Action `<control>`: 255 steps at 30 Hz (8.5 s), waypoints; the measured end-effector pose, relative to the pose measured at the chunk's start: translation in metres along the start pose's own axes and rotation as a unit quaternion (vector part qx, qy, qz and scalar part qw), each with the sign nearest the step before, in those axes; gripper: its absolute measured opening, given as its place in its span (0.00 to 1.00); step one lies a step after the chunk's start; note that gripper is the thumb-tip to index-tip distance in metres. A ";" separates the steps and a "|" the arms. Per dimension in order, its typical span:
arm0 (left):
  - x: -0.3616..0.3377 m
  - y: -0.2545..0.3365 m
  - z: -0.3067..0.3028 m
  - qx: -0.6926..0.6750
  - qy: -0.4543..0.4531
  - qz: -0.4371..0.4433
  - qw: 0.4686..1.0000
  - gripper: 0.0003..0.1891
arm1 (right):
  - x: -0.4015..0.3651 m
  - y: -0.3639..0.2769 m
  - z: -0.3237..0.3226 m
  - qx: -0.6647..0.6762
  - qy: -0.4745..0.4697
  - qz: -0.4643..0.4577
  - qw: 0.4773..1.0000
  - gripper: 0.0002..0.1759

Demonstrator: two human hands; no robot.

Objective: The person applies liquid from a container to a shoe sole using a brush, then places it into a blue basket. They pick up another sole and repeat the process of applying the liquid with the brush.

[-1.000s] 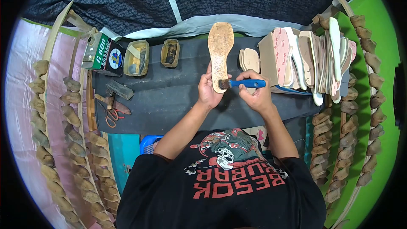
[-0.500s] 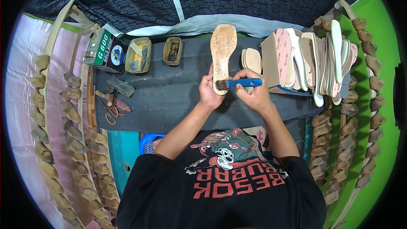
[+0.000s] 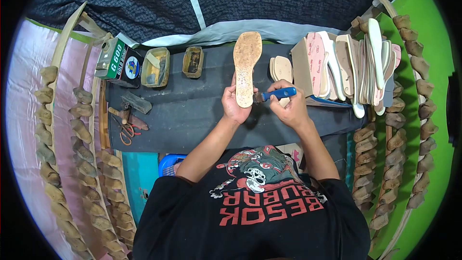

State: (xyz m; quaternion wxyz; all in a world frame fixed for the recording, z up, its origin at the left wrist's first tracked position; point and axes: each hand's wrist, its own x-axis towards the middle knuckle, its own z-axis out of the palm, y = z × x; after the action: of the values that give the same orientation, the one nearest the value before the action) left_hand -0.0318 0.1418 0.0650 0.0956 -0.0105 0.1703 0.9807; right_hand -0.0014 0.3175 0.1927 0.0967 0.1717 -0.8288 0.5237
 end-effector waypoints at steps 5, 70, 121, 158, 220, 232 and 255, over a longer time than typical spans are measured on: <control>0.000 -0.002 0.006 0.028 -0.016 -0.008 0.999 0.35 | 0.000 0.033 -0.017 0.093 0.113 0.055 0.988 0.04; -0.311 0.095 -0.114 0.115 0.294 0.332 0.889 0.31 | -0.119 -0.012 0.306 0.294 -0.427 0.318 0.794 0.17; -0.491 -0.047 -0.426 -0.042 0.680 0.136 0.719 0.41 | -0.373 0.180 0.559 -0.034 -0.670 0.262 0.694 0.11; -0.222 0.072 -0.081 0.299 0.099 -0.077 0.946 0.31 | -0.084 0.045 0.162 0.113 -0.209 0.288 0.928 0.17; 0.044 -0.088 -0.011 0.286 -0.081 -0.211 0.931 0.33 | -0.071 0.096 0.006 -0.058 0.082 0.183 0.978 0.30; -0.014 -0.040 -0.059 0.242 0.200 -0.180 0.932 0.34 | -0.037 0.125 0.037 0.083 -0.138 0.133 0.978 0.11; -0.070 0.060 -0.117 0.059 0.126 -0.143 0.980 0.28 | 0.050 0.088 0.159 0.317 -0.062 0.184 0.928 0.16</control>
State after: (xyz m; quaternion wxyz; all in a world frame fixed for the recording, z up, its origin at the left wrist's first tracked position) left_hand 0.0237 0.0345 -0.0217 0.2132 -0.1527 0.2356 0.9358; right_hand -0.0785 0.1997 0.0673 -0.1121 0.0698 -0.6412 0.7559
